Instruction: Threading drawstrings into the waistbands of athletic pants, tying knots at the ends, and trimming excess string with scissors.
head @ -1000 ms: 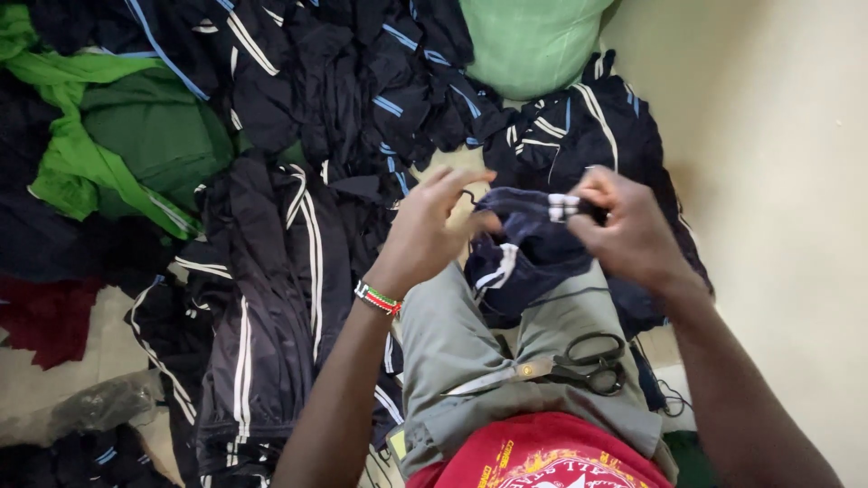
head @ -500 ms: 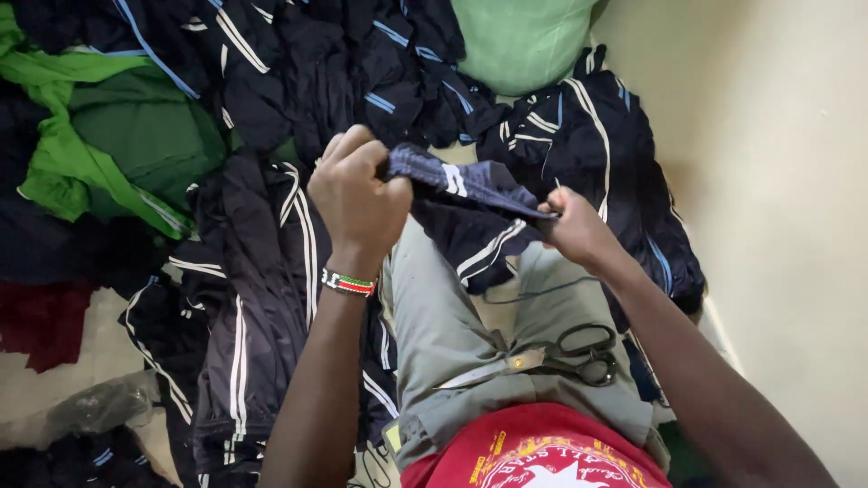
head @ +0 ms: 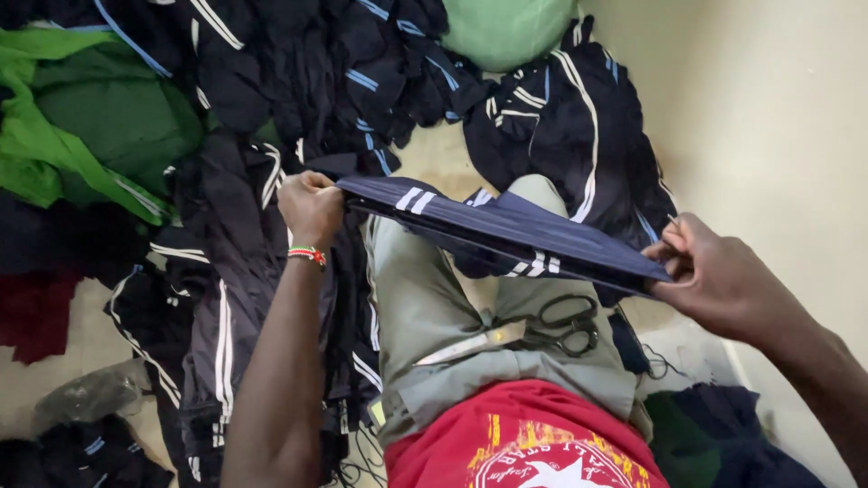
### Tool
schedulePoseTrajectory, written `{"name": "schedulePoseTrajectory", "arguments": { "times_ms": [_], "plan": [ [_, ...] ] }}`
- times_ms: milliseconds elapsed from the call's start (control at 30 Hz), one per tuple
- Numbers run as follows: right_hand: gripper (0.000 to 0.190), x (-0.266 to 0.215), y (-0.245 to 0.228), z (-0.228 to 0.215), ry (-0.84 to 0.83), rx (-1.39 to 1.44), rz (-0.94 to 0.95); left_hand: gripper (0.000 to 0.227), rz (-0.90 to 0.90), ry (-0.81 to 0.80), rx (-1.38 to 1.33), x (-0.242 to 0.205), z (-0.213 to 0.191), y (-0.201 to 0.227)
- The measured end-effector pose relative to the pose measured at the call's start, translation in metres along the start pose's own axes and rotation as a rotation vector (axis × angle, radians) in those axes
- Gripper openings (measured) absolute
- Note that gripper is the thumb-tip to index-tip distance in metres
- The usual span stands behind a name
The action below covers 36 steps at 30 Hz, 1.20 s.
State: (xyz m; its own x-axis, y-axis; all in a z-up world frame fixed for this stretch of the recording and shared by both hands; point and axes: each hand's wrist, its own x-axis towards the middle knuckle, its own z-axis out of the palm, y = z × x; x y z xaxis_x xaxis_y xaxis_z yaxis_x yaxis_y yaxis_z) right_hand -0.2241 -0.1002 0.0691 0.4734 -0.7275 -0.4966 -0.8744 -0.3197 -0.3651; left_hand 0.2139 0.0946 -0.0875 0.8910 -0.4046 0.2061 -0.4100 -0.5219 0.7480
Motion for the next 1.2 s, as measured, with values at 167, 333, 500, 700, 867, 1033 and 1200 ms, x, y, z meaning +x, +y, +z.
{"name": "schedulePoseTrajectory", "arguments": {
  "times_ms": [167,333,500,700,867,1033,1200],
  "plan": [
    [0.040,-0.038,0.024,-0.024,-0.022,-0.048,0.044,0.013,0.271,-0.025,-0.119,-0.019,-0.022,0.035],
    [0.032,-0.037,0.049,-0.046,0.032,0.357,0.031,0.019,0.267,-0.290,-0.276,-0.065,-0.073,0.128],
    [0.014,0.036,0.022,-0.017,0.106,0.546,-0.243,0.028,-0.400,-0.859,-0.850,-0.091,-0.002,0.163],
    [0.020,0.120,0.013,0.047,0.012,1.347,-0.219,0.064,-0.805,-1.320,-1.449,-0.079,0.111,0.120],
    [0.037,0.101,0.009,0.059,0.292,0.906,-0.079,0.041,-0.704,-1.123,-1.134,-0.090,0.115,0.117],
    [0.037,0.078,0.030,0.067,0.287,0.609,-0.141,0.027,-0.648,-1.099,-1.101,-0.091,0.092,0.124],
    [0.026,0.029,0.024,0.095,-0.024,0.508,-0.380,0.023,-0.493,-1.045,-1.053,-0.090,0.070,0.125]
  ]
}}
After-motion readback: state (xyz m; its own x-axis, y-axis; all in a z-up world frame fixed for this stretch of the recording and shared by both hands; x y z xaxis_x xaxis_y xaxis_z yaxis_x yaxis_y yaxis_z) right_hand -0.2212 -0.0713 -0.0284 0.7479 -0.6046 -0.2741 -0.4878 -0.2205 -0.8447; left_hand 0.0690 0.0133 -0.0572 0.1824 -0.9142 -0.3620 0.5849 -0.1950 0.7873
